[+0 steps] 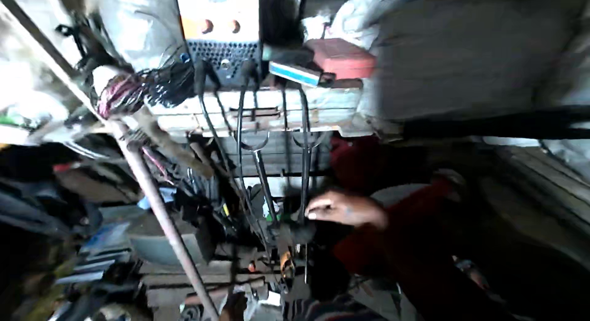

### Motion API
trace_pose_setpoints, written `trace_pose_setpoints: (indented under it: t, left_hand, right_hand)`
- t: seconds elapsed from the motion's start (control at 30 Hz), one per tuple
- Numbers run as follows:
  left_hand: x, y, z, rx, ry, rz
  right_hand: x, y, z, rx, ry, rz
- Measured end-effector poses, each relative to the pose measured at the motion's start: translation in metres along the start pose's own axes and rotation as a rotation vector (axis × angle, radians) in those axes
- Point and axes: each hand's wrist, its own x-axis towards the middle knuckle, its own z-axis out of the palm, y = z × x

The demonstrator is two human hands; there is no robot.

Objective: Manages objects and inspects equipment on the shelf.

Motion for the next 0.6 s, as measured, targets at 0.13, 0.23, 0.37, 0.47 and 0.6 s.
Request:
trace_pose_setpoints:
  t: [0.13, 0.23, 0.37, 0.47, 0.6]
  left_hand:
    - [0.008, 0.132, -0.056, 0.022, 0.023, 0.453]
    - [-0.010, 0.237, -0.080, 0.130, 0.128, 0.802]
    - [-0.030, 0.337, -0.095, 0.203, 0.272, 1.196]
    - [-0.035, 0.378, -0.112, 0.256, 0.436, 1.294]
    - [-0.018, 0.397, -0.158, 0.214, 0.682, 1.251]
  right_hand:
    - [0.002, -0.051, -0.064, -0.237, 0.673, -0.065]
    - [0.018, -0.050, -0.101, -0.324, 1.034, -0.024]
    - [0.053, -0.023, -0.109, -0.186, 1.348, -0.044]
    - [0.071, 0.000, -0.103, -0.199, 1.436, 0.008]
    - [0.082, 0.014, -0.103, -0.192, 1.494, 0.050]
